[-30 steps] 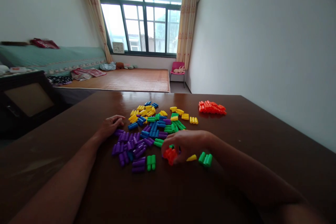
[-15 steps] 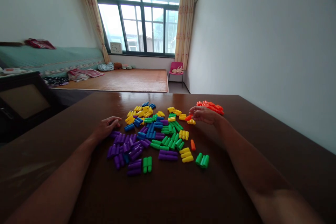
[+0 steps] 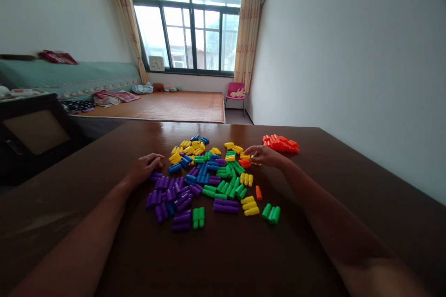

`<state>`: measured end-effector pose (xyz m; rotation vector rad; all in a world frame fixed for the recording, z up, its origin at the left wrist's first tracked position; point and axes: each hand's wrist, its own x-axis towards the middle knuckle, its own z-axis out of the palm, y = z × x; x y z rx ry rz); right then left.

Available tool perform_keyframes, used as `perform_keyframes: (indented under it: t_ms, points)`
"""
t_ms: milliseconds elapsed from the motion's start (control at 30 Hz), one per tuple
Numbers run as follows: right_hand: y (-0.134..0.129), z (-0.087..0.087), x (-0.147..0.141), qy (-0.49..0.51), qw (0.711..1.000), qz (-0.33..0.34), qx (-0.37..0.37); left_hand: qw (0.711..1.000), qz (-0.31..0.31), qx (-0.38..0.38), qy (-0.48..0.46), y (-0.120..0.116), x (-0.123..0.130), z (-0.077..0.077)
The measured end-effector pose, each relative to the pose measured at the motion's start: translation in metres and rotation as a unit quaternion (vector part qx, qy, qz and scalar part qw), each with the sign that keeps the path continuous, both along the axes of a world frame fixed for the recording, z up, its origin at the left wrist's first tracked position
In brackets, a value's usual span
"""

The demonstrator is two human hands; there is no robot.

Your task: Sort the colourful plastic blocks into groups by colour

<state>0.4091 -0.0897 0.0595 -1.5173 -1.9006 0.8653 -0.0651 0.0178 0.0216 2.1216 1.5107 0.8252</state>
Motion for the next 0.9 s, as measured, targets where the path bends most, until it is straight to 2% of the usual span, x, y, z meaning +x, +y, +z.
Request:
perform_keyframes:
  t_ms: [100, 233, 433, 533, 567, 633, 700, 767, 833, 900]
  points:
    - [0.001, -0.008, -0.013, -0.132, 0.988, 0.022, 0.073, 1.000, 0.002, 0.000, 0.001, 0.000, 0.000, 0.000]
    - [0.001, -0.015, -0.027, -0.200, 0.968, 0.034, 0.145, 1.000, 0.003, 0.001, 0.001, -0.002, 0.002, 0.002]
    - [0.001, -0.015, -0.030, -0.258, 0.958, 0.041, 0.119, 1.000, 0.011, 0.002, 0.008, -0.007, 0.004, 0.007]
    - [0.005, -0.006, -0.010, -0.219, 0.968, 0.045, 0.114, 1.000, 0.010, 0.004, 0.005, -0.007, 0.004, 0.008]
    - [0.007, -0.001, 0.004, -0.199, 0.972, 0.023, 0.122, 1.000, 0.009, 0.004, 0.003, -0.007, 0.004, 0.007]
    - [0.010, 0.007, 0.040, -0.180, 0.968, -0.076, 0.157, 1.000, 0.008, 0.001, 0.003, -0.005, 0.003, 0.006]
    - [0.011, 0.010, 0.081, -0.188, 0.939, -0.212, 0.194, 1.000, 0.008, -0.001, 0.007, -0.003, 0.001, 0.004]
    - [0.011, 0.005, 0.116, -0.203, 0.906, -0.311, 0.203, 1.000, 0.007, 0.002, 0.011, 0.000, 0.000, 0.002]
    - [0.010, -0.007, 0.139, -0.213, 0.889, -0.356, 0.195, 1.000, 0.010, 0.005, 0.015, 0.001, -0.001, 0.002]
    - [0.010, -0.019, 0.148, -0.221, 0.884, -0.365, 0.190, 1.000, 0.013, 0.005, 0.017, 0.001, -0.001, 0.002]
